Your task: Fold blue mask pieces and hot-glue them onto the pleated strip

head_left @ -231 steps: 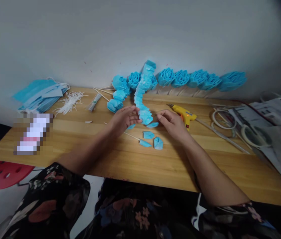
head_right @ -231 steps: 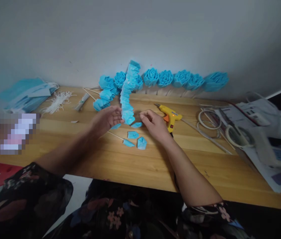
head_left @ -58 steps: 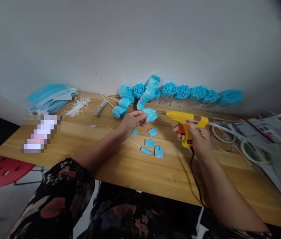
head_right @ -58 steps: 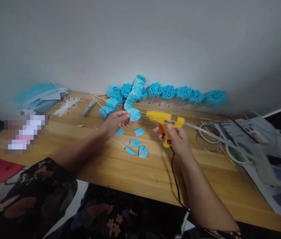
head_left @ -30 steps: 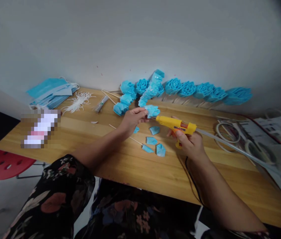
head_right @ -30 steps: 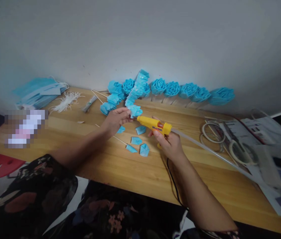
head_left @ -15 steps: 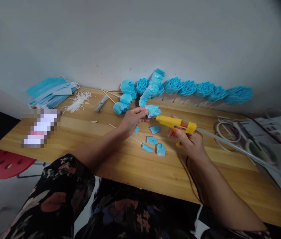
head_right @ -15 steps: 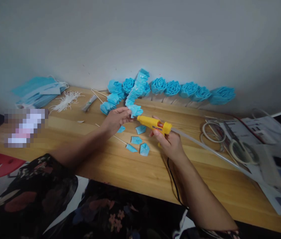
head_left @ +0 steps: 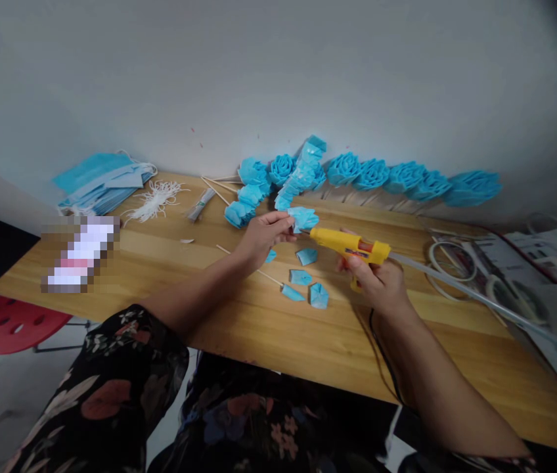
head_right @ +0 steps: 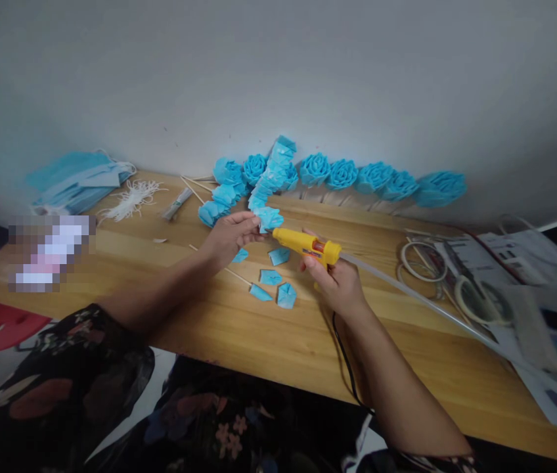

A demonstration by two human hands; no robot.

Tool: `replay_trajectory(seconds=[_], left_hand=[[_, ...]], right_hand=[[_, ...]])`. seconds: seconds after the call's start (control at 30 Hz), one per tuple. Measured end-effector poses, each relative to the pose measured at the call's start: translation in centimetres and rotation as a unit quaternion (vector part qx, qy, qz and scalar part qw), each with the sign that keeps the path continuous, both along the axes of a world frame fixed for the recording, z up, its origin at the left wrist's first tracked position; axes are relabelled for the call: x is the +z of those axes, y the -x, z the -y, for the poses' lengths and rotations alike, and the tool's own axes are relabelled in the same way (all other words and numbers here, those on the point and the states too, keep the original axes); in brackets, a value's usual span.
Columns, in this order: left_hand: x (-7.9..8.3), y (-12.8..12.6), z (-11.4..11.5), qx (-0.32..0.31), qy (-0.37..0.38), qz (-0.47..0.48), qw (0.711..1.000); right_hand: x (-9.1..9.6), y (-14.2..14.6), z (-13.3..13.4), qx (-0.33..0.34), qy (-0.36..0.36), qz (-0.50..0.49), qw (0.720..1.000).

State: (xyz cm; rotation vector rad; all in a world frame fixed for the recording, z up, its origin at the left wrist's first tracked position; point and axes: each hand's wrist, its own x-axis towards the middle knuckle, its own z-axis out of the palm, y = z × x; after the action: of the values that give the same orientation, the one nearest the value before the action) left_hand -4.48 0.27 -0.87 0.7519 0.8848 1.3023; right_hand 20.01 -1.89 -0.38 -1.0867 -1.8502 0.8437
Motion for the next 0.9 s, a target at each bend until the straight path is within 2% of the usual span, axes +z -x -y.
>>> replay_trajectory(seconds=[0.2, 0.63, 0.9], left_hand=[[-0.13, 0.05, -0.1, 0.003, -0.004, -0.006, 1.0], [0.02, 0.03, -0.08, 0.007, 0.008, -0.006, 1.0], [0.0, -0.01, -0.16, 0.005, 0.008, 0.002, 1.0]], right_hand=[[0.17, -0.14, 0.0, -0.011, -0.031, 0.016, 0.999], [0.23, -0.54, -0.12, -0.015, -0.006, 0.005, 1.0], [0.42, -0.52, -0.15, -0.026, -0.039, 0.017, 0.999]])
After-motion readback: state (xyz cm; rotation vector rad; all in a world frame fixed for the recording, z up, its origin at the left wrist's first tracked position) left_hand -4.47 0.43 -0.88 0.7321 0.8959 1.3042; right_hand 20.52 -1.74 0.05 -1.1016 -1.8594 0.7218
